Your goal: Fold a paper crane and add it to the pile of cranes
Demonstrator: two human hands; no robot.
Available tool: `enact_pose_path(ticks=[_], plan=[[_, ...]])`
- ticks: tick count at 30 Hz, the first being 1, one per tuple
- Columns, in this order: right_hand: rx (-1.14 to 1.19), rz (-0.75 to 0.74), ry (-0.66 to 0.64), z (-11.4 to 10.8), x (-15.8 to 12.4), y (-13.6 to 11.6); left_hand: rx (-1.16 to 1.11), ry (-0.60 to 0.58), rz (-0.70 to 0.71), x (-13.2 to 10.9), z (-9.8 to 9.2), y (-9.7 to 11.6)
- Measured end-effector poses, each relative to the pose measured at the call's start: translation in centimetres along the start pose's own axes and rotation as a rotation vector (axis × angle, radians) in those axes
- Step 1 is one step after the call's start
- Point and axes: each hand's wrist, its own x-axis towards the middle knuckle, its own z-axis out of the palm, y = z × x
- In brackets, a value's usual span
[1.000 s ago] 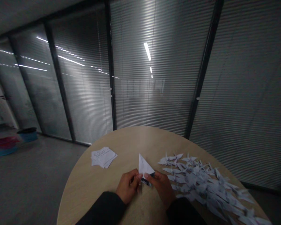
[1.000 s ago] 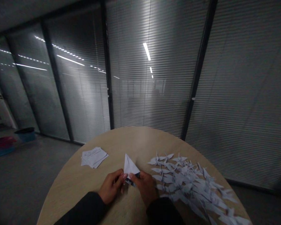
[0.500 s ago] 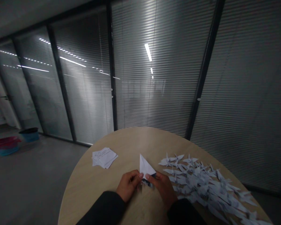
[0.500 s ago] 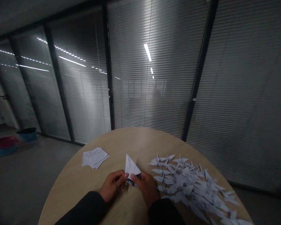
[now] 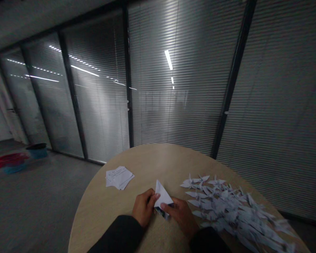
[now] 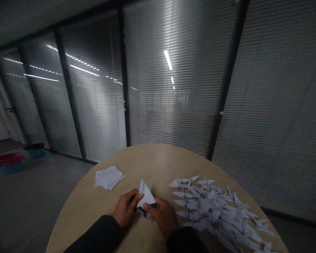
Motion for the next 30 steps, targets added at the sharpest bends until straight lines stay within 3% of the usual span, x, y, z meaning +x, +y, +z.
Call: enact_pose_path(ticks=[5,14,21,30], plan=[[0.029,-0.008,-0.027,0.0,0.1,0.0,0.114,0.029,0.036,0.0,-0.3,0.1],[-0.058,-0.038,0.117,-0.6,0.6,0.6,0.018,-0.001,0.029,0.5,-0.3,-1.1],[-0.155,-0.061,0.165,-0.7,0.6,1.0,-0.137,0.063,0.048,0.5,0.0,-1.3],[-0.169,-0.101,0.148,-0.6,0.4,0.6,0.015,-0.028,0.118,0.3,0.0,-1.5]])
